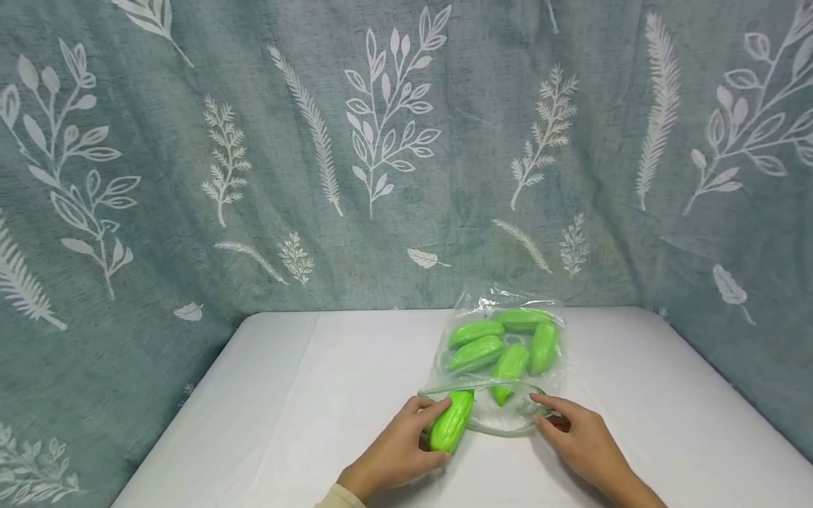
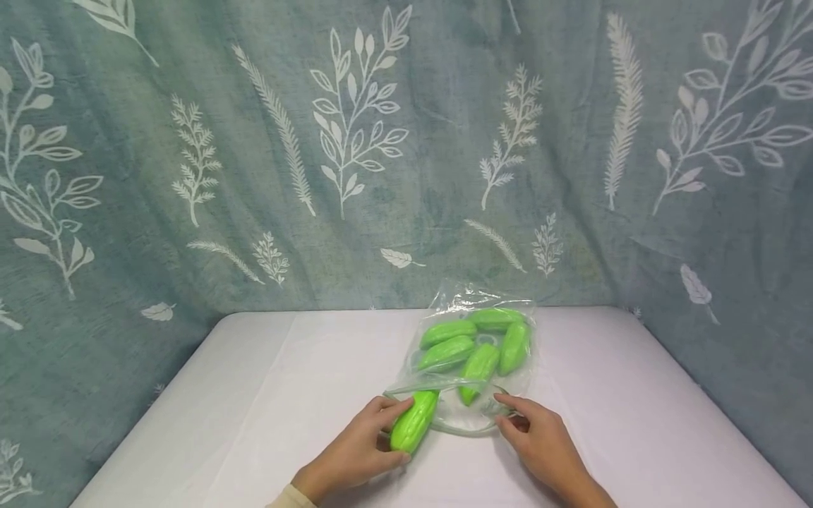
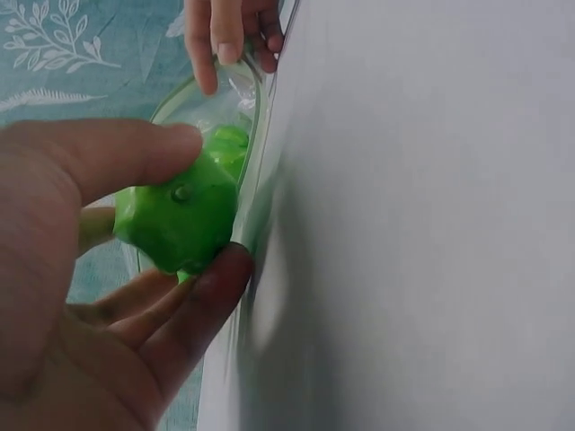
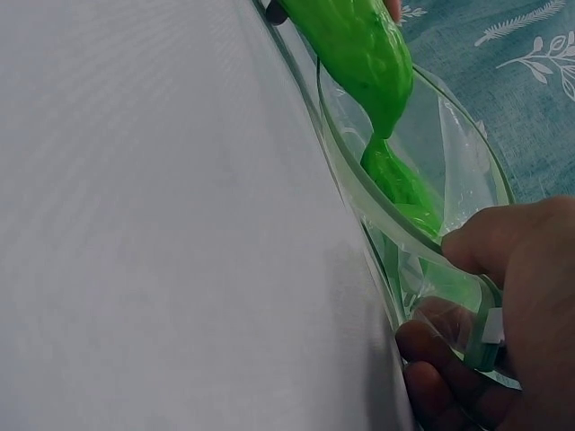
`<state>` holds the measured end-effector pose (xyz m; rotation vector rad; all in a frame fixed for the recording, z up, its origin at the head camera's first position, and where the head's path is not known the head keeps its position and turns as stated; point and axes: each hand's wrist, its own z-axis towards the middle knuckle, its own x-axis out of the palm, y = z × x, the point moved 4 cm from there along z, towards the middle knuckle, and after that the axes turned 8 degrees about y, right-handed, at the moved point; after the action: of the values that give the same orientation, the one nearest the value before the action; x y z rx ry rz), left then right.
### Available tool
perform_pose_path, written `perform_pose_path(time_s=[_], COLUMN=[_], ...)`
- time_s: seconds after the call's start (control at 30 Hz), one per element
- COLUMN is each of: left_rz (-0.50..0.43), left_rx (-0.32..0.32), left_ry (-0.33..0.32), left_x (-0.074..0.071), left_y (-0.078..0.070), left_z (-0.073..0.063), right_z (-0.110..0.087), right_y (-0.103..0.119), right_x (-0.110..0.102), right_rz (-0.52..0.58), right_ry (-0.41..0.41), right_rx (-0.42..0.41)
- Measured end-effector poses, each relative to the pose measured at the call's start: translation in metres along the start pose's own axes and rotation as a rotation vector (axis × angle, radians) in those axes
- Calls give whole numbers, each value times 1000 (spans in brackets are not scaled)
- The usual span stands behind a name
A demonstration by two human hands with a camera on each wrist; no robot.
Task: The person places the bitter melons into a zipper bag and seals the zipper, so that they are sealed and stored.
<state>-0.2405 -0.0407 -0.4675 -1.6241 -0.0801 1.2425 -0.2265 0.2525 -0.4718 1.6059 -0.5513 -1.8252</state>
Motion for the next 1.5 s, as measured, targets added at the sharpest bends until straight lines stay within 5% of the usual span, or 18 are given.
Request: perform_pose_path(time_s=[0.5,0.8,1.5], left_rz=[57,263,501], left_rx=[-30,-74,10], left_ry=[-33,-71,-181], left_x=[4,8,13], left_y=[-9,-12,-25], left_z=[5,13,18], right_z=[0,0,0], right_y=[-1,-1,-1], right_x=[1,0,1], right_rz=[5,5,6], right_ry=[-16,-17,-2], right_rx=[-33,-14,12])
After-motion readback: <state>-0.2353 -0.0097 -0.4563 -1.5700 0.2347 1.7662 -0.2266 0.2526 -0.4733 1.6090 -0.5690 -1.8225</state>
